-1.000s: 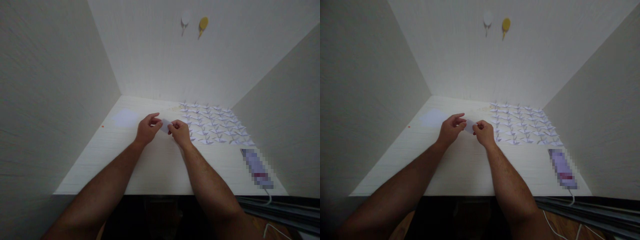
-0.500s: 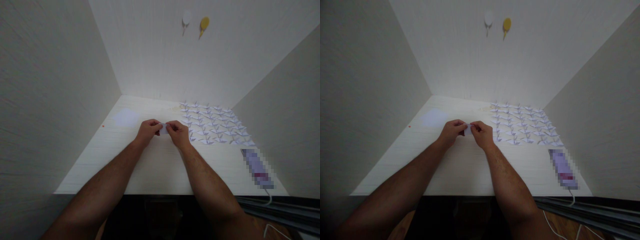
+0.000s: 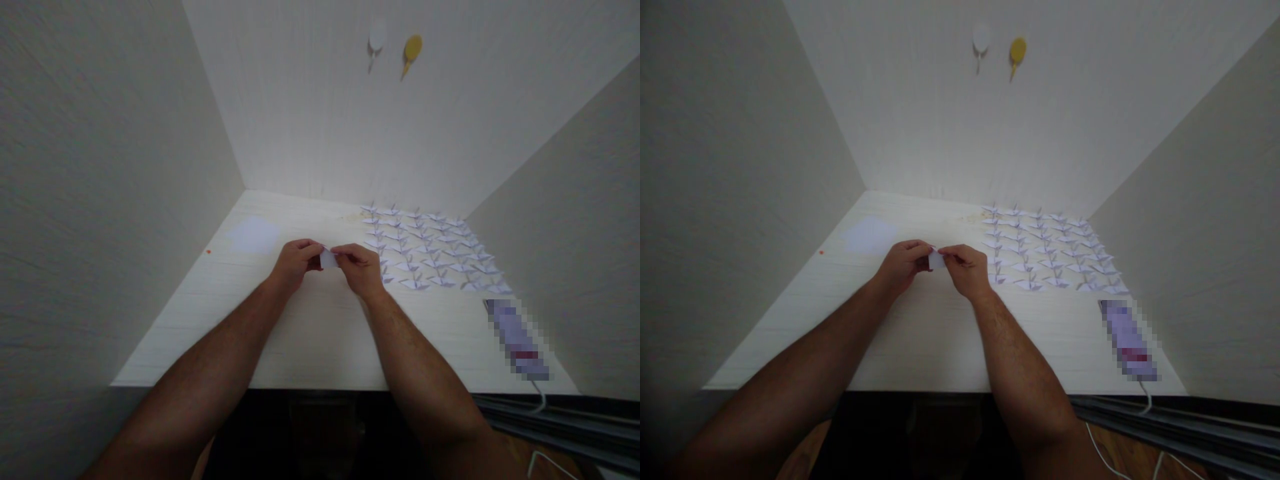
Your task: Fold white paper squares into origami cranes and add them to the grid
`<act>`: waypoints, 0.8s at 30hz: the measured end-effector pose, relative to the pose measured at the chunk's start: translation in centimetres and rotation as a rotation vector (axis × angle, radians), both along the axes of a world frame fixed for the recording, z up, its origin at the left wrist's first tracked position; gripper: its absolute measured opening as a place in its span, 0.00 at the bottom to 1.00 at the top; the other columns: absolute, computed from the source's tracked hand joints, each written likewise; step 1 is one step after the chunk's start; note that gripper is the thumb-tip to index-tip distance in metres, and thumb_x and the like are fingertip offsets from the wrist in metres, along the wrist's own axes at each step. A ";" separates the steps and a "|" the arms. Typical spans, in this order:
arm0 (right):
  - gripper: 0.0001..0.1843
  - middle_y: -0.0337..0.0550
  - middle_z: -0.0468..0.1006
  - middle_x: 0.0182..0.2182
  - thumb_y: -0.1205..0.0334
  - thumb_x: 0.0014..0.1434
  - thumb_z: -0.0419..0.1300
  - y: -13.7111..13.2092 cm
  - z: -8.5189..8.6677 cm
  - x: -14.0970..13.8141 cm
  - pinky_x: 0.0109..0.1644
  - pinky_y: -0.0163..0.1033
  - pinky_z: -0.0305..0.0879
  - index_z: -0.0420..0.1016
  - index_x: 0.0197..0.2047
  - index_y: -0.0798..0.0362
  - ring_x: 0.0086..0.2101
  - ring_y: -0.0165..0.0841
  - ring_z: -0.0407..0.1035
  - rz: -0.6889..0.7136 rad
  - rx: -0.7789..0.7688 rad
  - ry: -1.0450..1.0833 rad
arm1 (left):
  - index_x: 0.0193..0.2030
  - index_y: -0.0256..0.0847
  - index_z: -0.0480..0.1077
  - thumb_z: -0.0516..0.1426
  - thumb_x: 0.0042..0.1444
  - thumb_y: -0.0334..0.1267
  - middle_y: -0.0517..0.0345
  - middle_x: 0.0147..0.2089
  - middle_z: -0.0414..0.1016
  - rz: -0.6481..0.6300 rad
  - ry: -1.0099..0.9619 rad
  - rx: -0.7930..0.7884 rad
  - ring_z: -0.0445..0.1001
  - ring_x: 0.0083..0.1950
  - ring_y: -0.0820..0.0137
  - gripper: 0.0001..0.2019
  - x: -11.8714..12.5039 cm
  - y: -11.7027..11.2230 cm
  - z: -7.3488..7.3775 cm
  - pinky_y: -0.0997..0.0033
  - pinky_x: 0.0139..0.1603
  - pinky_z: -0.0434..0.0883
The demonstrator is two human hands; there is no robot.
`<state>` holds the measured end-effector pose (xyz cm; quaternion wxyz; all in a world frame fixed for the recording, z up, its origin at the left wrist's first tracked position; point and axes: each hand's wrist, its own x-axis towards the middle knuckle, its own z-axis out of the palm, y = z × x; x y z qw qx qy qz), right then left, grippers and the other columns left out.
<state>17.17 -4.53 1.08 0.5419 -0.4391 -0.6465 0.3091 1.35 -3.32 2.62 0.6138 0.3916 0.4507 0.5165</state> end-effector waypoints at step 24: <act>0.09 0.40 0.81 0.31 0.67 0.52 0.59 0.3 -0.1 0.1 0.35 0.37 0.71 0.80 0.33 0.50 0.31 0.31 0.74 0.006 0.084 -0.029 | 0.25 0.36 0.72 0.68 0.39 0.40 0.59 0.25 0.73 0.014 0.028 0.073 0.71 0.26 0.73 0.12 0.1 -0.1 -0.1 0.70 0.28 0.69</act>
